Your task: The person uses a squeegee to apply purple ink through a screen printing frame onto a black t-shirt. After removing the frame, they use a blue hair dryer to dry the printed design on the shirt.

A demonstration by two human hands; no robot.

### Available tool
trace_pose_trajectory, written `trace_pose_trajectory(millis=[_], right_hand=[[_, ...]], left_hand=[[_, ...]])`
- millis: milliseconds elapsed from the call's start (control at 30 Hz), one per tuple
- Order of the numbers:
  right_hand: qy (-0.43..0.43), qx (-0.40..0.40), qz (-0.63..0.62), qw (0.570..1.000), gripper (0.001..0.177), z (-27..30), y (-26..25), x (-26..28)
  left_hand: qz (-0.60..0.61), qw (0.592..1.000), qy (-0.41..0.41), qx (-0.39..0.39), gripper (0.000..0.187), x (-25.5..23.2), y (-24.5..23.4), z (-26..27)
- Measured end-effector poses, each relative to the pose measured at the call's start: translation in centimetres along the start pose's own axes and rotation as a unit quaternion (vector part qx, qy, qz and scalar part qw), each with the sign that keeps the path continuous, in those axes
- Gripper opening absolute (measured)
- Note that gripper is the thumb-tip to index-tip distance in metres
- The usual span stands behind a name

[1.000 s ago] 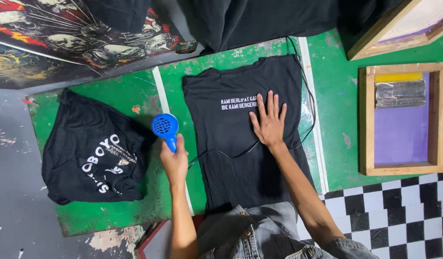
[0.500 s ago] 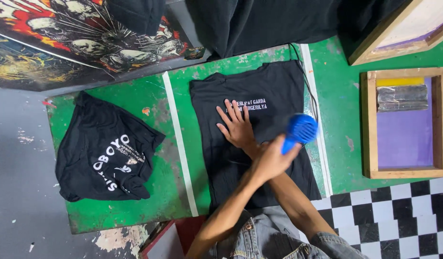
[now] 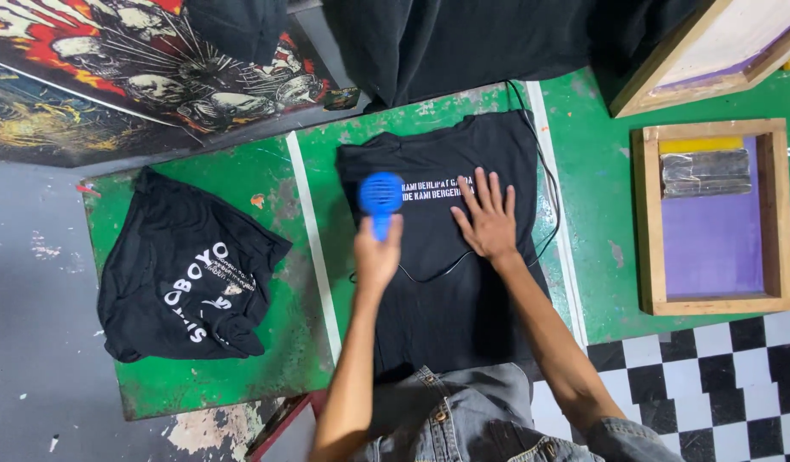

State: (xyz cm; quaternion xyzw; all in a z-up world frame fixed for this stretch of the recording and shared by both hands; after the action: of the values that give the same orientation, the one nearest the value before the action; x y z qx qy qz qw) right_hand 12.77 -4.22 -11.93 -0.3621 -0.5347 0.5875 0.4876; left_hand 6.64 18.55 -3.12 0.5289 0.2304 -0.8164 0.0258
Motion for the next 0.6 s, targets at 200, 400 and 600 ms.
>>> trace_pose_trajectory(millis=[200,400,600], right_hand=[[0.046,0.0,0.003,0.999,0.067,2.0,-0.7,-2.1],[0.09,-0.013,0.005,0.996,0.067,1.8,-0.3,-1.6],[0.028,-0.037,0.014,0.999,0.065,-0.3,0.9,3.7]], left_hand=[[0.022,0.986,-0.002,-0.166,0.037,5.6,-9.7,-0.3],[0.085,0.971,-0.023,-0.222,0.026,7.7,-9.2,0.5],[0.097,0.989,0.008,-0.111,0.028,1.8,1.7,2.8]])
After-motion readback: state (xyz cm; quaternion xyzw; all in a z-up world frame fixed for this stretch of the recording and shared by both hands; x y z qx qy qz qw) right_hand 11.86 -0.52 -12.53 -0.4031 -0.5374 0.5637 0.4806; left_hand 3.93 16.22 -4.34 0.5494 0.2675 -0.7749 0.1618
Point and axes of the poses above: each hand's wrist, its own z-axis away from the middle knuckle, its own y-axis out of the palm, x = y × z, the point moved 5 cm from there along -z, towards the middle knuckle, and after that the axes turned 11 degrees about z, right-handed, at the moved point
